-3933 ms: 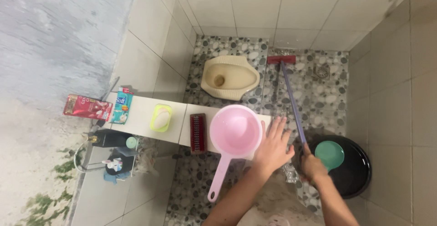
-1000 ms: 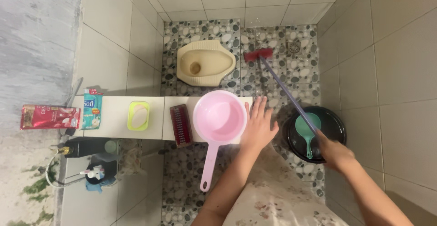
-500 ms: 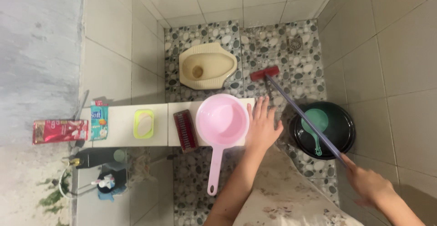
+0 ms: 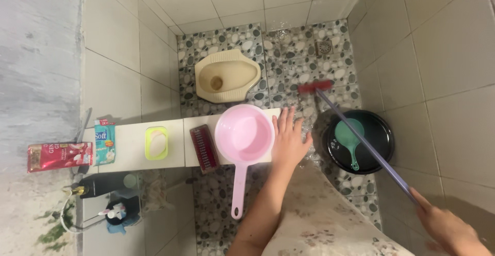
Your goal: The person cleans the bathroom floor by scrubbing the tiles with a brush and rinsing the surface with water from a bucket and a pink scoop.
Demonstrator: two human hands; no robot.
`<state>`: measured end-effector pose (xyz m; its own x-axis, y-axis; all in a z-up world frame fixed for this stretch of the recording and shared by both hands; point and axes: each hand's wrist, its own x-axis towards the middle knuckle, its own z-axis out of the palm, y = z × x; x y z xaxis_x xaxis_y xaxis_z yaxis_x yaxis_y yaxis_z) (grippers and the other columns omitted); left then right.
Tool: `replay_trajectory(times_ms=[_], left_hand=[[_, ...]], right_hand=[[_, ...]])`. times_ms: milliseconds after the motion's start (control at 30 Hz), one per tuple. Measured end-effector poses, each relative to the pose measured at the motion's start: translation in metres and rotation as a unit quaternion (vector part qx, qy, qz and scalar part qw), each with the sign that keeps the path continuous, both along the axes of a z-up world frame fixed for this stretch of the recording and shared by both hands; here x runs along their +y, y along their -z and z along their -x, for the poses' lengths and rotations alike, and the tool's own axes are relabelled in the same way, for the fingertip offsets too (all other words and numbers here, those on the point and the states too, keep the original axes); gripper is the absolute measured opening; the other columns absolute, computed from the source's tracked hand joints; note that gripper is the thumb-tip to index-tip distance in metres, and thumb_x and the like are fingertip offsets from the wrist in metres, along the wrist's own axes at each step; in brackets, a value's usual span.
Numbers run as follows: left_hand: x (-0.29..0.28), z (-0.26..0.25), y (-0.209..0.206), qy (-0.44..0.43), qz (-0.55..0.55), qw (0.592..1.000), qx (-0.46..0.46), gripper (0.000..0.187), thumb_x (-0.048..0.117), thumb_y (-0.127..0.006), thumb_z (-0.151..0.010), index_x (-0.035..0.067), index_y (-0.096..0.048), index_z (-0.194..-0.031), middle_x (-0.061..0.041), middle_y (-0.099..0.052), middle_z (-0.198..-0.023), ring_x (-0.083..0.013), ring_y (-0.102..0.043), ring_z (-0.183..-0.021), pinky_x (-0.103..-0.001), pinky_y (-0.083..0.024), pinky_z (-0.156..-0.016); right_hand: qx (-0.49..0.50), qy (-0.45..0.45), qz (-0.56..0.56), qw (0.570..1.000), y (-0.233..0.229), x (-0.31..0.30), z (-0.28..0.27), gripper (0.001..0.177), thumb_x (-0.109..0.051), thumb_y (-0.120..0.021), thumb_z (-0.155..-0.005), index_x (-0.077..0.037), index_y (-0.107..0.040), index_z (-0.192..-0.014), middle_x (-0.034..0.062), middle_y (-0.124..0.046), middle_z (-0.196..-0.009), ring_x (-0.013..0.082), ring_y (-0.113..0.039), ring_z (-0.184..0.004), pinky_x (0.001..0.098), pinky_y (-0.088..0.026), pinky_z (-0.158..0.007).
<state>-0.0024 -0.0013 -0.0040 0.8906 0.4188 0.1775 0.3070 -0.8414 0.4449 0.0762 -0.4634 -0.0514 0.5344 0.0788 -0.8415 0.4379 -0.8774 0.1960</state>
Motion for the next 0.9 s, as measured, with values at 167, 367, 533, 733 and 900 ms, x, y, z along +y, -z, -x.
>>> replay_trajectory(times_ms=[167, 367, 533, 733, 900], left_hand=[[0.003, -0.004, -0.003, 0.005, 0.006, 1.0, -0.003, 0.046, 0.031, -0.068, -0.086, 0.004, -0.068, -0.123, -0.019, -0.047, -0.155, -0.0345, -0.034, -0.15, -0.059, -0.019, -0.124], [0.002, -0.003, -0.002, -0.003, -0.003, 1.0, 0.021, 0.047, 0.031, -0.066, -0.087, 0.005, -0.068, -0.125, -0.017, -0.046, -0.157, -0.0338, -0.034, -0.151, -0.056, -0.02, -0.126], [0.004, -0.003, -0.003, 0.004, -0.006, 1.0, 0.021, 0.049, 0.032, -0.066, -0.087, 0.005, -0.067, -0.127, -0.017, -0.045, -0.156, -0.0338, -0.034, -0.15, -0.057, -0.019, -0.125], [0.003, -0.005, -0.005, 0.002, -0.005, 1.0, 0.016, 0.047, 0.032, -0.065, -0.088, 0.006, -0.067, -0.126, -0.017, -0.046, -0.157, -0.0328, -0.033, -0.152, -0.057, -0.019, -0.125], [0.005, -0.005, -0.003, 0.004, -0.009, 1.0, 0.014, 0.045, 0.031, -0.066, -0.087, 0.005, -0.068, -0.124, -0.017, -0.048, -0.155, -0.0326, -0.034, -0.151, -0.058, -0.019, -0.124]], right_hand=[[-0.01, 0.063, -0.022, 0.998, -0.012, 0.016, -0.036, 0.065, -0.034, -0.039, -0.106, -0.044, -0.014, -0.165, 0.0132, -0.075, -0.126, 0.0339, -0.075, -0.114, 0.0461, -0.061, -0.102], [0.018, 0.227, -0.058, 0.972, -0.021, 0.167, -0.082, 0.061, -0.035, -0.037, -0.11, -0.038, -0.018, -0.168, 0.0269, -0.08, -0.112, 0.0469, -0.079, -0.1, 0.0547, -0.064, -0.09], [-0.041, 0.035, -0.033, 0.998, -0.023, 0.072, -0.064, 0.071, -0.04, -0.035, -0.105, -0.042, -0.006, -0.17, 0.0155, -0.079, -0.121, 0.0346, -0.077, -0.111, 0.0474, -0.059, -0.102], [-0.041, 0.085, 0.079, 0.992, -0.055, 0.028, -0.049, 0.057, -0.052, -0.029, -0.108, -0.052, -0.021, -0.164, 0.0076, -0.072, -0.139, 0.0319, -0.069, -0.129, 0.047, -0.055, -0.113], [-0.099, 0.167, -0.164, 0.967, -0.035, 0.125, -0.089, 0.053, -0.037, -0.036, -0.107, -0.034, -0.031, -0.159, 0.0248, -0.056, -0.142, 0.0439, -0.056, -0.126, 0.0511, -0.05, -0.102]])
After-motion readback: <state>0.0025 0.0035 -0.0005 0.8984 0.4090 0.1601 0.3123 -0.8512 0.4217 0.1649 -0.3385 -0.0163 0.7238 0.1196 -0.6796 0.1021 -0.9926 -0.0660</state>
